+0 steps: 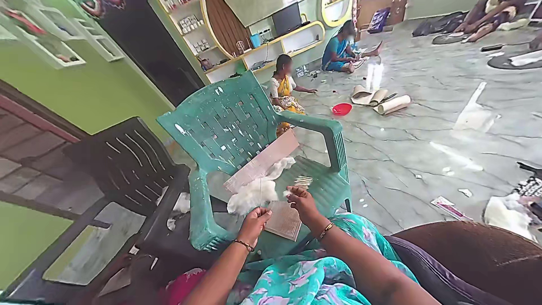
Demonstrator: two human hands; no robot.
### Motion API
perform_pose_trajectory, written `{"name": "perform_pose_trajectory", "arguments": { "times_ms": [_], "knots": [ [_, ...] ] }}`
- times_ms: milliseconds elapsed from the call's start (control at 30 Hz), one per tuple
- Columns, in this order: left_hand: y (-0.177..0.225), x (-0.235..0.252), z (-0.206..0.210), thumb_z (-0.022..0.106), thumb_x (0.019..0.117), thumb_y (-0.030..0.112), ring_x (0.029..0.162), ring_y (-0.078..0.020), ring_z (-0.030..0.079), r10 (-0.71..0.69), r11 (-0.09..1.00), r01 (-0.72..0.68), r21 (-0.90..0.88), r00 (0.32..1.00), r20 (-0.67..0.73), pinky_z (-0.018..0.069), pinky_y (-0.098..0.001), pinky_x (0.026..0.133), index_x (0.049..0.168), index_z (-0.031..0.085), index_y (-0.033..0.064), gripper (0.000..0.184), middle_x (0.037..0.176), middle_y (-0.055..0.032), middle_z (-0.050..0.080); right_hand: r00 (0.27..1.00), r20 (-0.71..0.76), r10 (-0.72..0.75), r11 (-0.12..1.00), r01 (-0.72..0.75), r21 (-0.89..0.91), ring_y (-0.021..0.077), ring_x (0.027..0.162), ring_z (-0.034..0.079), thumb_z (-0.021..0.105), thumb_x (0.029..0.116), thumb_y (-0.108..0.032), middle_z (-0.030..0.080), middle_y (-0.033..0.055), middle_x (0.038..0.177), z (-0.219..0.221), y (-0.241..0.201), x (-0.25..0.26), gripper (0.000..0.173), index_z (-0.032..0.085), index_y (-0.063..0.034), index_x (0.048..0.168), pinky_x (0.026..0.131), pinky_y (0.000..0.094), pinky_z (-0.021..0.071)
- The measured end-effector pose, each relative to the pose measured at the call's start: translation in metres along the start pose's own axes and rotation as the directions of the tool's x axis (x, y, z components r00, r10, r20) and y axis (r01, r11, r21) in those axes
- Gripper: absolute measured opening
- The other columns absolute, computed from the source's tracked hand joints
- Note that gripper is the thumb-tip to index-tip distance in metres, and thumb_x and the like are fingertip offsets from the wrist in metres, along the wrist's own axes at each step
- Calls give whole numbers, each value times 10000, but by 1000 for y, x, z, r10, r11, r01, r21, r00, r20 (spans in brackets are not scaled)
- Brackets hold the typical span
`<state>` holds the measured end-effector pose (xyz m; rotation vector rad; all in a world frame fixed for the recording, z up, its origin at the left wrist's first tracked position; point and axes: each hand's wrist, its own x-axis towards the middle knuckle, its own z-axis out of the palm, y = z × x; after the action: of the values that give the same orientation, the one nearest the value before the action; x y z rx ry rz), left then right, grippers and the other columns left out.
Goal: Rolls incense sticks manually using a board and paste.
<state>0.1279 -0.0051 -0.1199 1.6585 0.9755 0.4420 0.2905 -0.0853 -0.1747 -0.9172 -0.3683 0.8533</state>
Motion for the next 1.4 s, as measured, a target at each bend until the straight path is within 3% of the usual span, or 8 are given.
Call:
{"name": "perform_pose_trajectory", "arguments": {
  "times_ms": [233,400,533,700,833,967,1133,1400],
  "knots": [
    [1,-2,15,696,958,84,736,-66,573,123,992,-123,13,992,-38,489,-220,665,1211,614,-31,290,993,-59,642,989,147,-1,992,20,-127,54,674,596,623,949,40,663,12,799,10,6,-7,63,654,10,994,593,214,482],
    [-1,-4,16,595,1024,82,675,-49,543,130,991,-132,-32,990,-61,476,-203,644,1098,645,-31,143,892,-28,616,990,135,40,996,-28,-90,77,688,606,602,992,-6,668,22,820,10,8,-7,40,641,-11,982,624,231,501],
    [2,-3,16,605,1019,74,666,-55,538,123,986,-132,-97,988,-98,469,-203,637,1040,642,-9,93,849,-23,604,994,103,49,998,-46,-31,85,672,603,584,1008,-12,670,25,819,9,7,-5,80,648,-26,961,624,232,512],
    [8,-4,19,670,985,83,698,-53,545,110,986,-118,-121,992,-67,470,-205,657,1120,624,-16,174,901,-35,624,988,152,9,997,2,-72,72,663,592,635,973,0,664,6,791,11,10,-8,64,662,-44,937,628,229,505],
    [6,-1,19,617,1015,69,648,-55,517,107,985,-115,-126,992,-71,455,-204,631,994,633,1,73,785,-10,578,986,162,35,998,-28,-48,76,653,589,574,1010,-16,642,-1,780,12,9,-9,108,621,-65,926,636,236,516],
    [3,0,15,586,1024,52,622,-51,510,80,980,-92,-176,994,-71,440,-194,604,970,625,8,80,755,-1,565,991,123,56,998,-56,-4,79,633,573,531,1038,-37,618,-6,771,8,7,-4,142,588,-92,921,621,232,507],
    [3,1,14,635,1000,80,660,-50,521,108,981,-114,-155,993,-49,450,-198,624,1097,633,-14,135,845,-16,597,976,219,-9,989,42,-143,67,670,582,583,993,-24,622,-22,766,8,10,-5,91,609,-76,922,654,233,506],
    [4,1,17,601,1022,59,617,-43,504,65,985,-73,-159,996,-58,429,-189,591,975,633,-4,85,774,-5,598,986,163,29,997,-18,-73,74,672,594,552,1031,-45,639,-12,794,7,6,-5,114,606,-87,940,656,238,519]
  ]
}}
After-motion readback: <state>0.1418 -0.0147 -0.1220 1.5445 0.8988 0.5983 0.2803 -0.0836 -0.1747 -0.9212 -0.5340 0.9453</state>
